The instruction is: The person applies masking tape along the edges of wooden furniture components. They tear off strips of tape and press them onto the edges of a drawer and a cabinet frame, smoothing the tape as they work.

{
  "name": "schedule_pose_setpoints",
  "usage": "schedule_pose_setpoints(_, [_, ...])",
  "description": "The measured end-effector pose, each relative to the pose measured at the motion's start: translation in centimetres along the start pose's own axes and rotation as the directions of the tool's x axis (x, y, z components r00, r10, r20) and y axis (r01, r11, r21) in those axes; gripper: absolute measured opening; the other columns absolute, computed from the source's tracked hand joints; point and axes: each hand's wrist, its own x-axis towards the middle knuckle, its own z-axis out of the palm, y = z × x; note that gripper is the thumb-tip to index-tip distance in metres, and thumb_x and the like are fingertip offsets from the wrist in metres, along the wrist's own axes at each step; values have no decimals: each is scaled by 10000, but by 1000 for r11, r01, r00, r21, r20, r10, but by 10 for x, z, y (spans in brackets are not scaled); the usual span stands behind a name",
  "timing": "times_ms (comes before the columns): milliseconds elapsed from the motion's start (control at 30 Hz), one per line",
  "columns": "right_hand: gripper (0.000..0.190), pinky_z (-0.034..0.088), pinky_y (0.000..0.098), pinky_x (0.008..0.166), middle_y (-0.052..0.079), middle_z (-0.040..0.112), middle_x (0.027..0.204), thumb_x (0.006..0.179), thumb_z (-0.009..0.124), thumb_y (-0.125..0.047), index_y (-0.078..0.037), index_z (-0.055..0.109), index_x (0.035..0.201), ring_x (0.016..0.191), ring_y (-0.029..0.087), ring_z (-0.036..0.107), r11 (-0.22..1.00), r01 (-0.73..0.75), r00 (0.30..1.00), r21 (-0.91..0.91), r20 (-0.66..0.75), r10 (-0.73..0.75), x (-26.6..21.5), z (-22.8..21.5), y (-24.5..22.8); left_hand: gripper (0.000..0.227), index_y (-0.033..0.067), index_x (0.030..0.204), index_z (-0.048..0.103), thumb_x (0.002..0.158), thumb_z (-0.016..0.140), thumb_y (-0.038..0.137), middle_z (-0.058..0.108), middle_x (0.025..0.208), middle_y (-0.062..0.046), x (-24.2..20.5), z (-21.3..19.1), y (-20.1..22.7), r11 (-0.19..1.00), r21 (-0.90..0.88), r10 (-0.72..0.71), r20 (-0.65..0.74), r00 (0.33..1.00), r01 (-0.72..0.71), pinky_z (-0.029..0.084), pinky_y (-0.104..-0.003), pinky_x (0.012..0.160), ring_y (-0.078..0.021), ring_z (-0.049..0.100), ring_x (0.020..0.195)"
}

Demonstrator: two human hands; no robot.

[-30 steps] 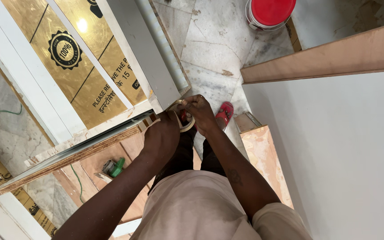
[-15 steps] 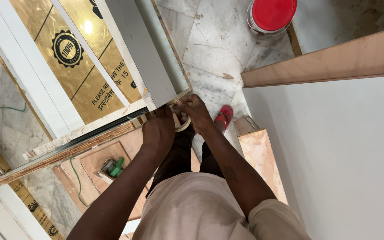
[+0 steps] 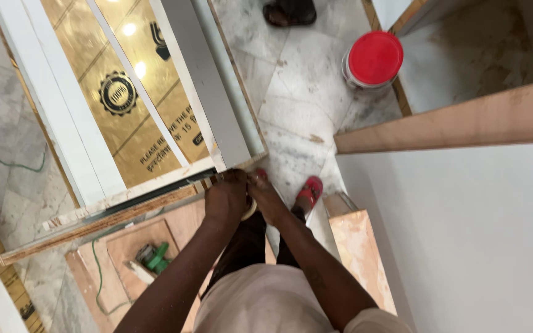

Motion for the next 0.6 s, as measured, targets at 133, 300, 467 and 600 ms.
schedule_pose_setpoints(133, [390,494,299,1056,92,648,1363,1025,547,-151,-22,583,1392,1236,164,623,999,-39,999,9,17,39,2,5,0,203,23,1067,680,924,604,147,722,1000,-168,3,26,-5,999,35,-11,-31,999,12,612,-433,613,-317,753,744])
schedule_pose_setpoints(300, [361,513,313,1001,101,685,1280,1059,514,-218,-6,617,1332,1177,183,639,999,-33,998,-7,-51,32,-7,15,8,191,40,1042,724,930,596,127,703,1096,-175,2,35,-7,988,148,22,118,993,-40,619,-422,645,-290,758,802])
schedule_pose_setpoints(467, [378,492,312,1021,93,617,1357,1049,474,-180,-46,597,1380,1227,177,594,988,-27,986,-154,-166,1,-6,15,38,240,-14,1065,717,887,632,123,669,1134,-213,7,27,-11,984,151,68,167,984,-93,627,-417,639,-285,761,817])
schedule_pose_setpoints(600, [443,378,274,1141,49,497,1546,1081,406,-167,-86,456,1514,1398,133,471,955,159,974,-249,-121,-193,2,-5,88,267,-63,1092,694,906,625,116,663,1133,-204,11,25,-11,957,257,89,170,981,-131,633,-377,617,-277,761,814])
